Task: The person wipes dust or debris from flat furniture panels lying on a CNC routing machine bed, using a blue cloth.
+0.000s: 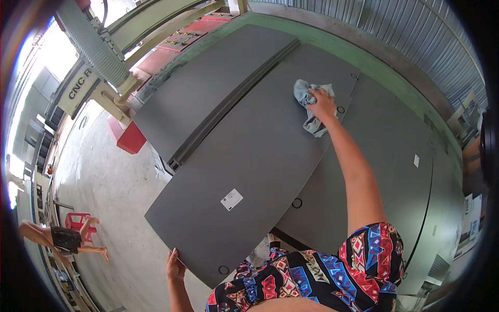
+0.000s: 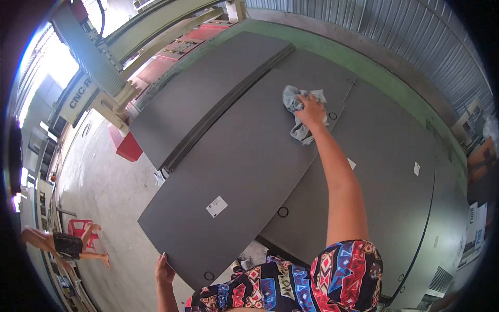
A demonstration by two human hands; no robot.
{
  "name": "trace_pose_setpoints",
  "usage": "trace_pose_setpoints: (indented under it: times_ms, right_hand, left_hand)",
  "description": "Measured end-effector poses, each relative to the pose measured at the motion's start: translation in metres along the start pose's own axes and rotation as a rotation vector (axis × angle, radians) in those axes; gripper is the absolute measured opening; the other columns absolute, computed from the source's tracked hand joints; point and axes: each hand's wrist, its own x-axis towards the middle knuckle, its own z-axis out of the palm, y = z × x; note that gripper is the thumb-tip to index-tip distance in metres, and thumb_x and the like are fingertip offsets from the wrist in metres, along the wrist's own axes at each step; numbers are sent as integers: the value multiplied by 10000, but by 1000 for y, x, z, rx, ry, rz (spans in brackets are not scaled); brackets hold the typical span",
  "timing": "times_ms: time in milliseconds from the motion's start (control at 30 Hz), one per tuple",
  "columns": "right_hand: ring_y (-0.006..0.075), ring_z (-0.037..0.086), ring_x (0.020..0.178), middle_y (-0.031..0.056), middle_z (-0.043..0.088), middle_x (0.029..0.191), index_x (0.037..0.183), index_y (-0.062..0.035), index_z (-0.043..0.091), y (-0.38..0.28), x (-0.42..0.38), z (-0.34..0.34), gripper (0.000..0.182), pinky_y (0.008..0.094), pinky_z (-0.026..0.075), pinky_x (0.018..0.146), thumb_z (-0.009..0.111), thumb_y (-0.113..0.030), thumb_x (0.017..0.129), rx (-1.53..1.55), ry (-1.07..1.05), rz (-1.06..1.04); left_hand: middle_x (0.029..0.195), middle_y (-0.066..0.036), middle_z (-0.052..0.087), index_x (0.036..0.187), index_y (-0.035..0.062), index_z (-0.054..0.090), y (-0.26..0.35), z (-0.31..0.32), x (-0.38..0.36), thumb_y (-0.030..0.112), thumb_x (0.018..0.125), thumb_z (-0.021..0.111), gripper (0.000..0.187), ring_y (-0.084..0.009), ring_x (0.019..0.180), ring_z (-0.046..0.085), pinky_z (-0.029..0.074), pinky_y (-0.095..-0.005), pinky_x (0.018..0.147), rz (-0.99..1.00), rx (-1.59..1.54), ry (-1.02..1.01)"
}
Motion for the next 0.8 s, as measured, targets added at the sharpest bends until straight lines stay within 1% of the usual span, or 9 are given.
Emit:
trace_pose_setpoints:
  times_ms: [33,67,167,367,400,467,567,700,800]
  right_hand:
    - [339,375,1254,42,364,1399,1232,-267,548,2,1,2,601,489,341,1006,726,-376,668,-139,-47,105]
    - [390,297,1290,28,256,1460,1258,-339,510,-2,1,4,626,585,294,988,704,-457,675,-165,-81,106]
    - [388,307,1271,47,264,1435,1243,-317,529,-37,-16,24,586,612,276,977,676,-491,703,-196,-46,53]
    - [424,306,1265,110,341,1397,1191,-265,578,-166,-124,74,570,632,281,952,690,-485,677,-80,-82,-418]
    - [441,280,1285,137,342,1411,1176,-248,587,-188,-145,83,569,651,257,960,701,-470,664,-15,-97,-503]
    - [416,337,1240,142,359,1386,1157,-257,607,-234,-192,94,534,632,288,951,694,-438,663,44,-95,-648]
    - [425,313,1264,158,350,1405,1155,-245,606,-290,-262,103,500,651,257,970,665,-343,668,83,-297,-931]
    - [428,293,1284,164,333,1417,1158,-196,604,-300,-367,98,485,664,244,968,636,-278,681,156,-460,-1342]
    - [416,291,1288,158,334,1412,1140,-187,612,-260,-408,73,467,645,261,966,640,-228,676,285,-594,-1566]
  left_hand:
    - [945,-78,643,1096,40,508,2,0,-1,174,915,499,225,-206,762,659,561,-329,559,-4,11,-29]
    - [945,-79,644,1091,36,508,4,1,-2,172,918,493,221,-207,765,659,561,-327,568,-8,21,-57]
    - [993,-86,633,1114,20,502,3,3,-3,176,920,494,249,-217,829,650,556,-338,655,9,20,-72]
    - [1080,-100,606,1153,5,501,-7,-11,5,199,929,487,297,-231,948,613,514,-370,792,25,-45,-38]
    - [1043,-87,625,1144,15,526,-10,-6,6,340,944,457,387,-218,891,628,527,-363,728,35,-64,7]
    - [1022,-81,636,1149,26,535,-3,2,1,487,925,402,530,-210,849,633,528,-362,682,-11,-58,35]
    - [996,-76,651,1144,39,554,-8,-20,4,664,869,326,720,-205,801,639,528,-371,629,-81,-108,12]
    - [1000,-77,659,1111,46,581,-6,-35,6,757,813,293,824,-206,803,636,523,-370,642,-112,-183,-196]
    - [995,-90,662,1078,49,599,7,19,-13,739,820,327,785,-215,856,636,520,-362,681,-52,-290,119]
